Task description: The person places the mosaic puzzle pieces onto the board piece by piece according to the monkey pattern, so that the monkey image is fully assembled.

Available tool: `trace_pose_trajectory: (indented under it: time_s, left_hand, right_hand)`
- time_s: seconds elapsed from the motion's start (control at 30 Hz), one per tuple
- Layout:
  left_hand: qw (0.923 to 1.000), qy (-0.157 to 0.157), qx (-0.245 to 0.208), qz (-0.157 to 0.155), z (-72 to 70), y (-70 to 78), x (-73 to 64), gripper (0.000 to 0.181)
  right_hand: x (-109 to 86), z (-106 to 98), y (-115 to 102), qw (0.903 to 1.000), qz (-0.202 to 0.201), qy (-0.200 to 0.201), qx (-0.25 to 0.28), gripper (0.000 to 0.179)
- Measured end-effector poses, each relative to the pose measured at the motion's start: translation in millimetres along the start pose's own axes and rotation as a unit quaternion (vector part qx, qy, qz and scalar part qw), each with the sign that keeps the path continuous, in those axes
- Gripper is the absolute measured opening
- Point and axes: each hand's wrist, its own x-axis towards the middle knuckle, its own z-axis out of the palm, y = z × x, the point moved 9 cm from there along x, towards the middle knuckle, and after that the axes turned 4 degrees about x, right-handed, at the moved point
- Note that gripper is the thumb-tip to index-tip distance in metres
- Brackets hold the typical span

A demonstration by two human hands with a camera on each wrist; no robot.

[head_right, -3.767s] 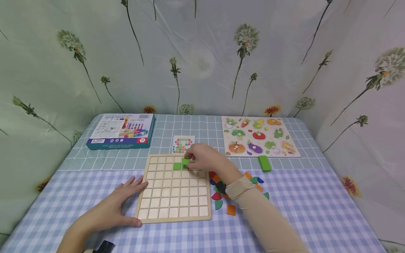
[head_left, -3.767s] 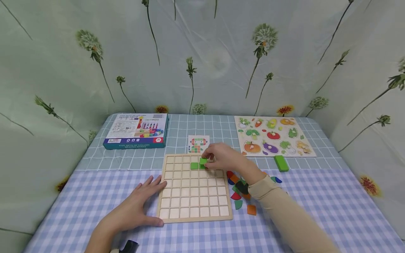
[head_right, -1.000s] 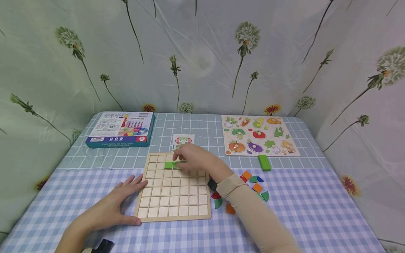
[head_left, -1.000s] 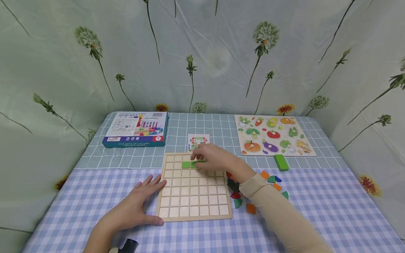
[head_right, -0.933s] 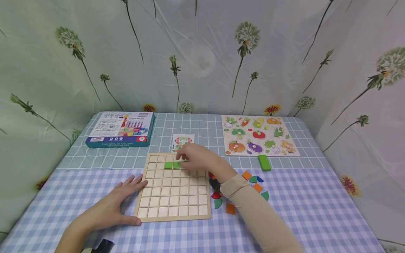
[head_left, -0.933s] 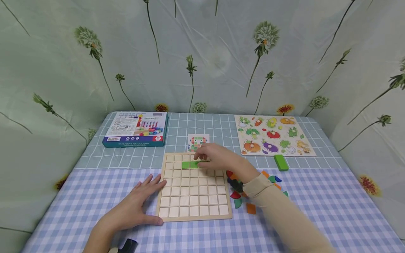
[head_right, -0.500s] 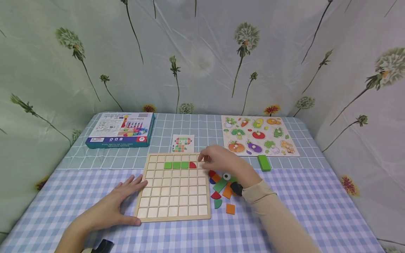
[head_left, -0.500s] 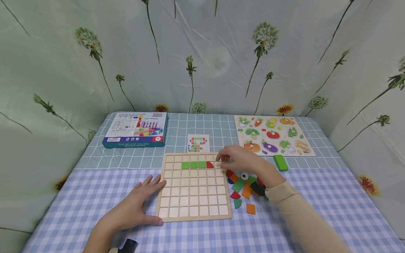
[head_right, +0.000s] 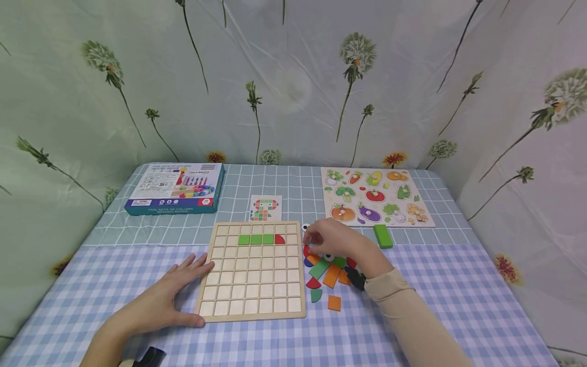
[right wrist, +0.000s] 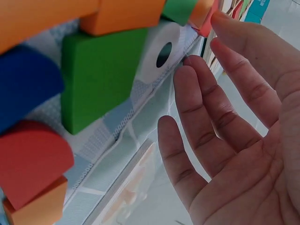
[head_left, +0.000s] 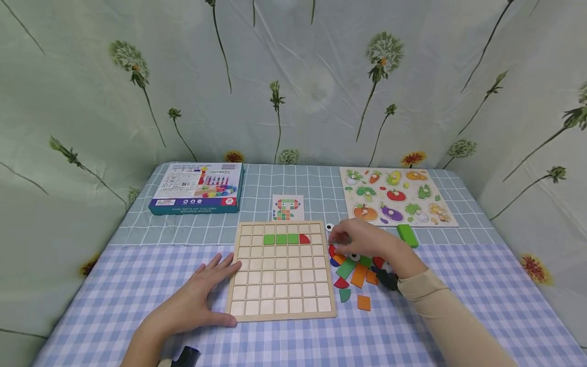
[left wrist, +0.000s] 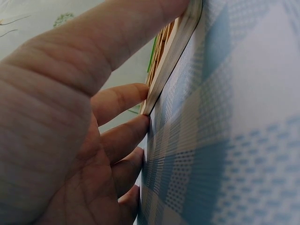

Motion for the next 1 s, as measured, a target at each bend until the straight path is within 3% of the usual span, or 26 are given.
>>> trace_pose_trajectory:
  time_s: [0.43,1.0]
  left_hand:
    - [0.9999,-0.005,0.005,-0.009,0.0,-0.9,0.9,0.116]
    - [1.0000,-0.005,0.002,-0.007,0.2,0.0,0.4,0.116]
  right_hand:
    - [0.3,1.0,0.2,0.9995,-0.028,0.002,0.015,0.011]
    - [2.5,3.5,3.0,0.9991,-0.025,-0.003,0.035,0.012]
